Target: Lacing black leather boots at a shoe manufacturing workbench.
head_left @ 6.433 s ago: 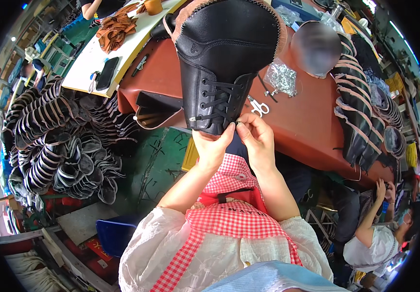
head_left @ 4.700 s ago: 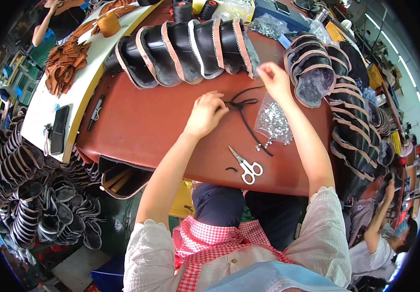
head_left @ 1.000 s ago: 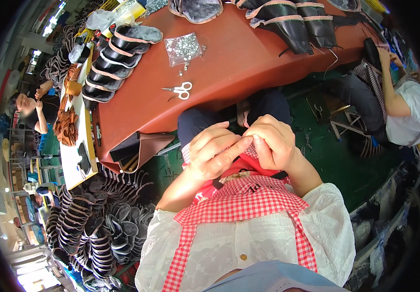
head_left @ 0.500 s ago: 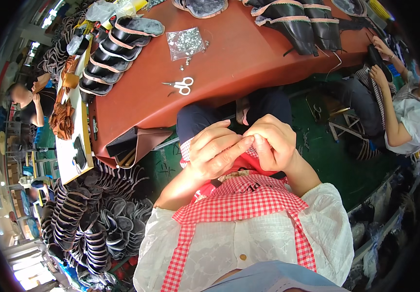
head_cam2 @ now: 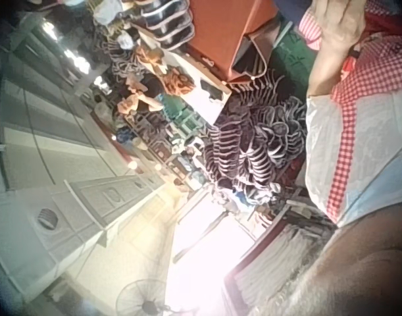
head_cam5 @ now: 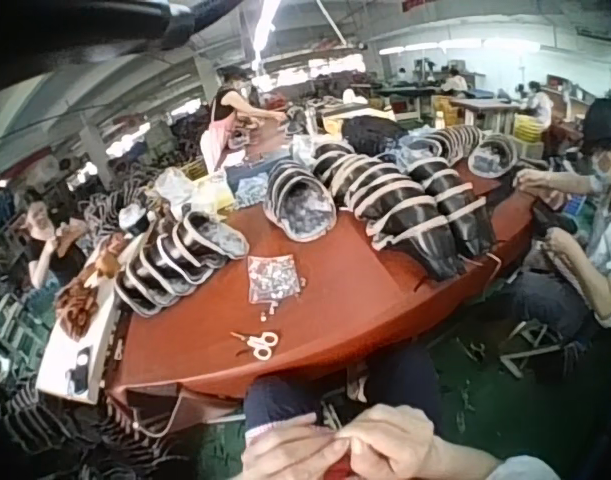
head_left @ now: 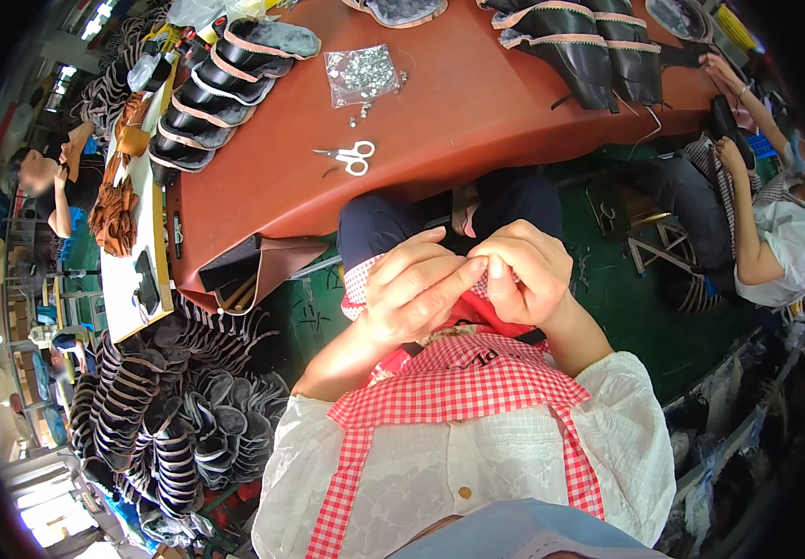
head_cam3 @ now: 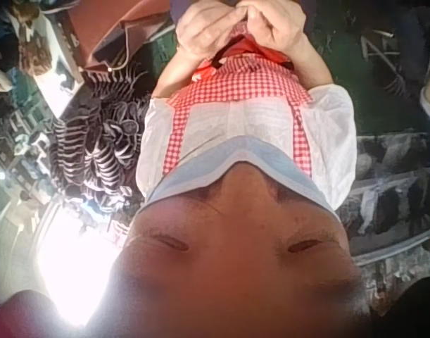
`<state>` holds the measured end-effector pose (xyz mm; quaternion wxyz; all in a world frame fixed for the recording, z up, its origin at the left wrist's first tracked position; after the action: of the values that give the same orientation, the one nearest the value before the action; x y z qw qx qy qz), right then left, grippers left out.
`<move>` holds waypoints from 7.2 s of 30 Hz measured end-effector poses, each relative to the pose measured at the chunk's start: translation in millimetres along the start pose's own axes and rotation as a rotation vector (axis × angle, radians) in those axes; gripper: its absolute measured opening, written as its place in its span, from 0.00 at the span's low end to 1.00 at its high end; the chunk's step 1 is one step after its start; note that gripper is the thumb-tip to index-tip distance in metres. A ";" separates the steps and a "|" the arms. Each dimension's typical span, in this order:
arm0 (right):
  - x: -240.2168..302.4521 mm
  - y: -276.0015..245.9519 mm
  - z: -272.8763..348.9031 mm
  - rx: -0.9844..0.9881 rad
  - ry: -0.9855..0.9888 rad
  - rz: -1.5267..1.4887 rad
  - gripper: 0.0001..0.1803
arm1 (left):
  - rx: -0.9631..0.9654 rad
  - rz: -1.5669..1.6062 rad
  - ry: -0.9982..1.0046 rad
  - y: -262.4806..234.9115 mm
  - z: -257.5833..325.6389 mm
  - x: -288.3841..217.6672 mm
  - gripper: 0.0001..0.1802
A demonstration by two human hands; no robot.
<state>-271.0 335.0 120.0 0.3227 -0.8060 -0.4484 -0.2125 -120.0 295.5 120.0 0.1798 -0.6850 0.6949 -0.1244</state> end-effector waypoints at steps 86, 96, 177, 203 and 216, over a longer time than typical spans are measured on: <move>-7.6 6.0 -4.9 0.215 0.189 -0.300 0.04 | 0.021 0.017 0.034 -10.6 3.9 11.3 0.21; -5.4 8.4 -4.0 0.127 0.079 -0.114 0.05 | 0.025 0.024 -0.003 -7.6 4.4 7.4 0.21; 10.1 -2.2 4.6 0.508 0.056 0.229 0.06 | 0.218 0.430 -0.882 -16.0 20.6 -9.3 0.08; -21.0 -5.2 14.1 0.388 0.511 -0.580 0.12 | -0.158 0.770 -1.058 14.3 31.1 -17.5 0.08; -194.5 -13.9 -20.0 0.330 0.810 -0.697 0.10 | -0.441 0.741 -1.231 94.0 43.9 128.7 0.03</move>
<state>-382.7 212.3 15.7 0.5016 -0.4030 -0.5559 -0.5263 -186.5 173.3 30.6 0.4247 -0.3721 0.6626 0.4920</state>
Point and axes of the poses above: each hand's wrist, its own z-axis away from the middle knuckle, its own y-axis out of the palm, x = y × z, the point moved 3 cm from there along -z, towards the middle knuckle, and after that the axes turned 9 degrees about y, right-handed, at the moved point
